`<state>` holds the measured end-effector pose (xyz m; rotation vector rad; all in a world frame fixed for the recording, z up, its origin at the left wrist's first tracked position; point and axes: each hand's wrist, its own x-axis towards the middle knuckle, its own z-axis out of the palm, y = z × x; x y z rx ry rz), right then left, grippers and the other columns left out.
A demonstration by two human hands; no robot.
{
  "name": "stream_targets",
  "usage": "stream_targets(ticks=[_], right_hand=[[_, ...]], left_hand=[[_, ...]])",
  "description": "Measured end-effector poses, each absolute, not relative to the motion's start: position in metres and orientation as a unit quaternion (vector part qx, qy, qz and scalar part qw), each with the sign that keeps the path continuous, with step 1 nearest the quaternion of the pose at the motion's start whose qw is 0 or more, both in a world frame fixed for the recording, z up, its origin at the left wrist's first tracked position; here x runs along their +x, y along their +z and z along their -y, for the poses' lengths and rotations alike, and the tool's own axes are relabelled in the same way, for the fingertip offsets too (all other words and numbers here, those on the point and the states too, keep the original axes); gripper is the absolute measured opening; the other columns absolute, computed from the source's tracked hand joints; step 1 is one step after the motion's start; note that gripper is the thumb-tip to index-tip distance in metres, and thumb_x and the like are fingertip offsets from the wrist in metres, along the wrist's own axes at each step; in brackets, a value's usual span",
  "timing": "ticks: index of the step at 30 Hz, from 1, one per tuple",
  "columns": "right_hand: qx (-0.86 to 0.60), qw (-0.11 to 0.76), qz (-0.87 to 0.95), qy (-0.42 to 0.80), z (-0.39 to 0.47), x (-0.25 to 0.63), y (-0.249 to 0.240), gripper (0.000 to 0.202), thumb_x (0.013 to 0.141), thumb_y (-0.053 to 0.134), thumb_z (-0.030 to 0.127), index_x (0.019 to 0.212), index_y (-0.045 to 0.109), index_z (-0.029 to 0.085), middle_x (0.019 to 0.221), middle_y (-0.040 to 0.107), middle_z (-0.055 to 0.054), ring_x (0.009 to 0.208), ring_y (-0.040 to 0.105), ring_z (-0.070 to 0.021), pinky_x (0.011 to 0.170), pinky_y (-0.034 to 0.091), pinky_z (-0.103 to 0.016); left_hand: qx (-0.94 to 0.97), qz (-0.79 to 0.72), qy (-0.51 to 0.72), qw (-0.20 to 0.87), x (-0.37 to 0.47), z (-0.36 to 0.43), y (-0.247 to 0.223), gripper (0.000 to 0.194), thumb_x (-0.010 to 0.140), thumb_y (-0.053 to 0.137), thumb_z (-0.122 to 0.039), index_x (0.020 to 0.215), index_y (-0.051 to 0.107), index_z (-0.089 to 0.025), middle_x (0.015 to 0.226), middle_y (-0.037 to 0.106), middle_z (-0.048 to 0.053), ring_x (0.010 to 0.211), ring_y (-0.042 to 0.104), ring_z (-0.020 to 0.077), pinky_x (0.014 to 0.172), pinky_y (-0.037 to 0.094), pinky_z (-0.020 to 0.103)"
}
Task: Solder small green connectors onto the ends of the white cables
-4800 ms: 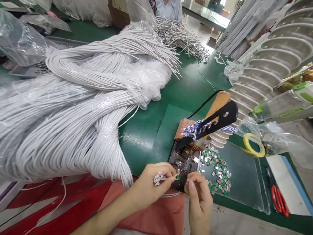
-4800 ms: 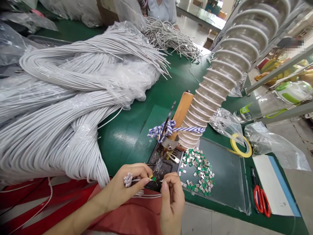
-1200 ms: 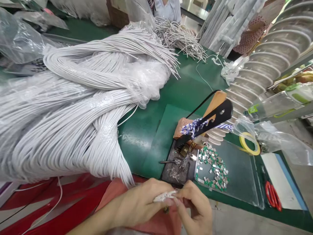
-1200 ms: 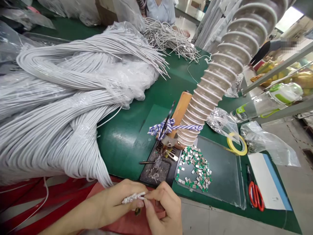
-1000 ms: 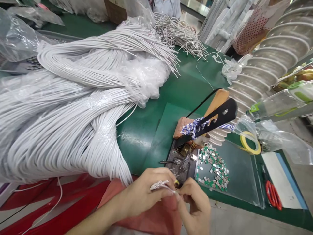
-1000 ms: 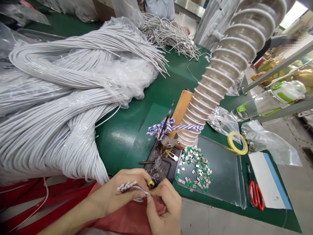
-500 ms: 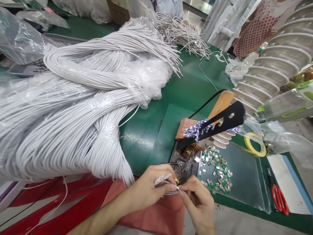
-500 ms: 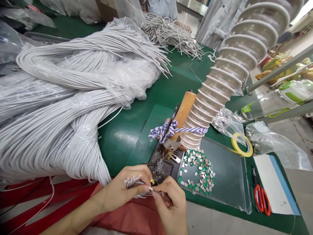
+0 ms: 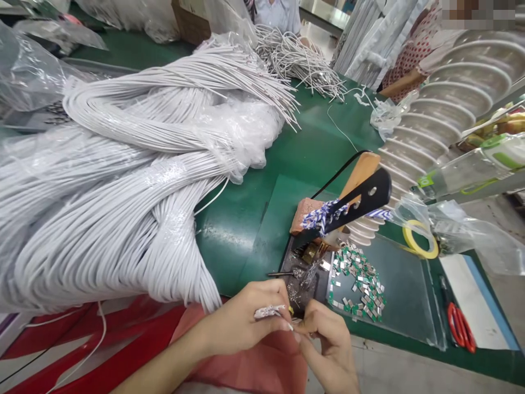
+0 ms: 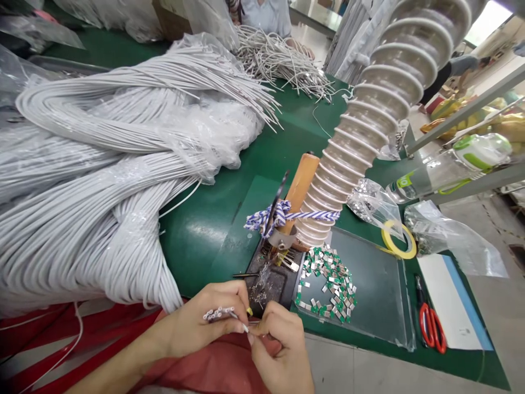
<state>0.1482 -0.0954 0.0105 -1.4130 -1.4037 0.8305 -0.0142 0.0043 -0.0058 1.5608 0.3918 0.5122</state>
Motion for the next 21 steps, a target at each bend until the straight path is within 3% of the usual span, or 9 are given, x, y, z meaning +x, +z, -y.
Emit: stream_targets(ticks=[3, 7, 12, 16, 21], right_hand=[[-0.581, 0.452, 0.601, 0.312, 0.096, 0.148, 0.017, 0.019, 0.077, 0.053, 0.004, 0.066, 0.058, 0.019, 0.060, 0.047, 0.003, 0.055, 0.048, -0.0111, 0.048, 0.032, -0.021], [-0.610, 0.389, 0.633, 0.273, 0.103, 0.166, 0.020, 0.015, 0.087, 0.055, 0.009, 0.081, 0.065, 0.019, 0.068, 0.057, 0.000, 0.060, 0.055, -0.0128, 0.053, 0.040, -0.021], [-0.784, 0.303, 0.535, 0.083, 0.105, 0.210, 0.003, 0.010, 0.091, 0.057, 0.029, 0.086, 0.063, 0.022, 0.071, 0.052, 0.000, 0.063, 0.051, -0.0167, 0.059, 0.040, -0.026], [-0.804, 0.270, 0.516, 0.119, 0.099, 0.226, -0.007, 0.018, 0.089, 0.057, 0.037, 0.082, 0.062, 0.022, 0.078, 0.056, -0.003, 0.071, 0.054, -0.0202, 0.063, 0.040, -0.030], [-0.801, 0.327, 0.481, 0.141, 0.107, 0.225, -0.006, 0.022, 0.086, 0.061, 0.040, 0.075, 0.060, 0.021, 0.074, 0.060, -0.003, 0.066, 0.055, -0.0187, 0.060, 0.041, -0.028]], left_hand=[[0.704, -0.172, 0.219, 0.653, -0.015, -0.005, -0.008, 0.017, 0.092, 0.059, -0.024, 0.084, 0.071, -0.015, 0.081, 0.058, 0.003, 0.076, 0.058, 0.0153, 0.070, 0.046, 0.023], [0.693, -0.189, 0.226, 0.658, -0.013, -0.004, -0.006, 0.015, 0.091, 0.060, -0.022, 0.085, 0.072, -0.014, 0.087, 0.060, 0.004, 0.079, 0.060, 0.0148, 0.072, 0.048, 0.023], [0.686, -0.206, 0.241, 0.655, -0.011, -0.004, -0.001, 0.014, 0.090, 0.058, -0.015, 0.087, 0.071, -0.014, 0.098, 0.063, 0.008, 0.086, 0.064, 0.0169, 0.079, 0.050, 0.025], [0.686, -0.220, 0.237, 0.652, -0.010, -0.006, 0.004, 0.013, 0.088, 0.058, -0.015, 0.082, 0.070, -0.014, 0.095, 0.065, 0.008, 0.083, 0.064, 0.0174, 0.076, 0.050, 0.025], [0.671, -0.237, 0.243, 0.659, -0.008, -0.006, 0.005, 0.014, 0.085, 0.061, -0.015, 0.075, 0.070, -0.012, 0.088, 0.064, 0.007, 0.079, 0.063, 0.0166, 0.075, 0.048, 0.024]])
